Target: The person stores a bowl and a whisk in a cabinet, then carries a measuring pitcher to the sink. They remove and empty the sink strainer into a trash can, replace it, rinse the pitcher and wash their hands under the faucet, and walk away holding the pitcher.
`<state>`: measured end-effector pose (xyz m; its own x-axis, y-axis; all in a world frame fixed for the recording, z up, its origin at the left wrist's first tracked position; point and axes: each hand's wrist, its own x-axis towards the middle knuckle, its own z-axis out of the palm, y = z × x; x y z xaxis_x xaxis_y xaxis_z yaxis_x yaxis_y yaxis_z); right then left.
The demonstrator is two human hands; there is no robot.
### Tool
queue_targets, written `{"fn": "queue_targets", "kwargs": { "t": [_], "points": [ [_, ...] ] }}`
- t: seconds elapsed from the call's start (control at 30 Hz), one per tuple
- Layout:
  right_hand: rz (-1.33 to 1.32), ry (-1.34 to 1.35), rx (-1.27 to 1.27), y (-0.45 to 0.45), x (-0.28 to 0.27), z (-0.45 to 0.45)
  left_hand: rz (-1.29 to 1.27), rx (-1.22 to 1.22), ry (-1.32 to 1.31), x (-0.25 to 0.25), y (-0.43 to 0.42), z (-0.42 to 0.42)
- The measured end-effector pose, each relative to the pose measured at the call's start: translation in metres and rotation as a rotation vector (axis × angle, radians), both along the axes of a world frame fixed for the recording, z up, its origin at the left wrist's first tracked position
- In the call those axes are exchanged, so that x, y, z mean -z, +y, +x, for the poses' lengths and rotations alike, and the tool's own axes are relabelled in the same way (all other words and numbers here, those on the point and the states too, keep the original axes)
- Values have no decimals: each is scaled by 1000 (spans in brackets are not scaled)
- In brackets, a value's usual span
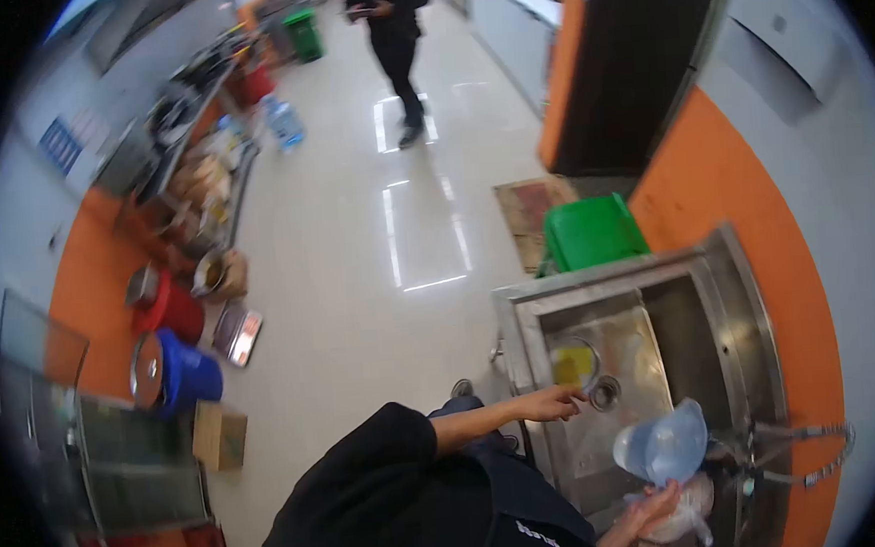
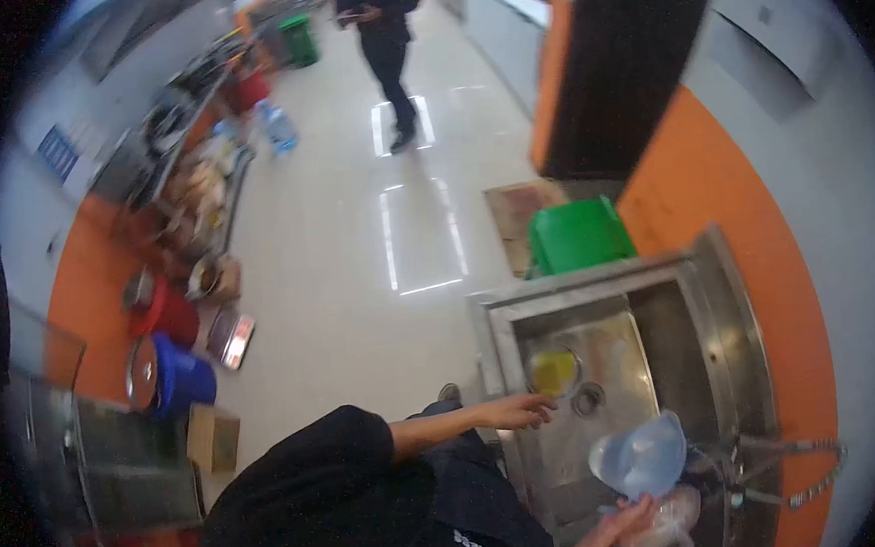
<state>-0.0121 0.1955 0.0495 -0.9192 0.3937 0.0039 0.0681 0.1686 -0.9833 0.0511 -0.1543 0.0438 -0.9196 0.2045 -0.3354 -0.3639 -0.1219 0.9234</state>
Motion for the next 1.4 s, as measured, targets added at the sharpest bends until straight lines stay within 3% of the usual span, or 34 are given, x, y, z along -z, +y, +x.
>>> {"fn": "queue_targets", "kwargs": {
  "t": [0.17,0.23,0.4,0.6,0.8,1.0,1.27,1.4],
  "points": [
    [27,-71,36,-41,-33,5,47,-227,-58,-11,-56,41],
    [42,-68,22,-56,-39,7,56,-279,-66,17,-81,50],
    [70,-57,21,-96,-55,12,86,-464,-236,16,-148,97],
    [107,-43,17,-146,-70,8,8,-590,-372,82,-227,143],
    [132,-32,-3,-189,-86,2,74,-760,-495,97,-282,189],
    [143,-30,-21,-217,-92,3,76,-767,-447,113,-307,183],
    [158,-22,-42,-230,-96,8,32,-661,-408,78,-316,148],
    [163,-20,-51,-227,-98,8,28,-732,-417,107,-315,168]
  ]
}}
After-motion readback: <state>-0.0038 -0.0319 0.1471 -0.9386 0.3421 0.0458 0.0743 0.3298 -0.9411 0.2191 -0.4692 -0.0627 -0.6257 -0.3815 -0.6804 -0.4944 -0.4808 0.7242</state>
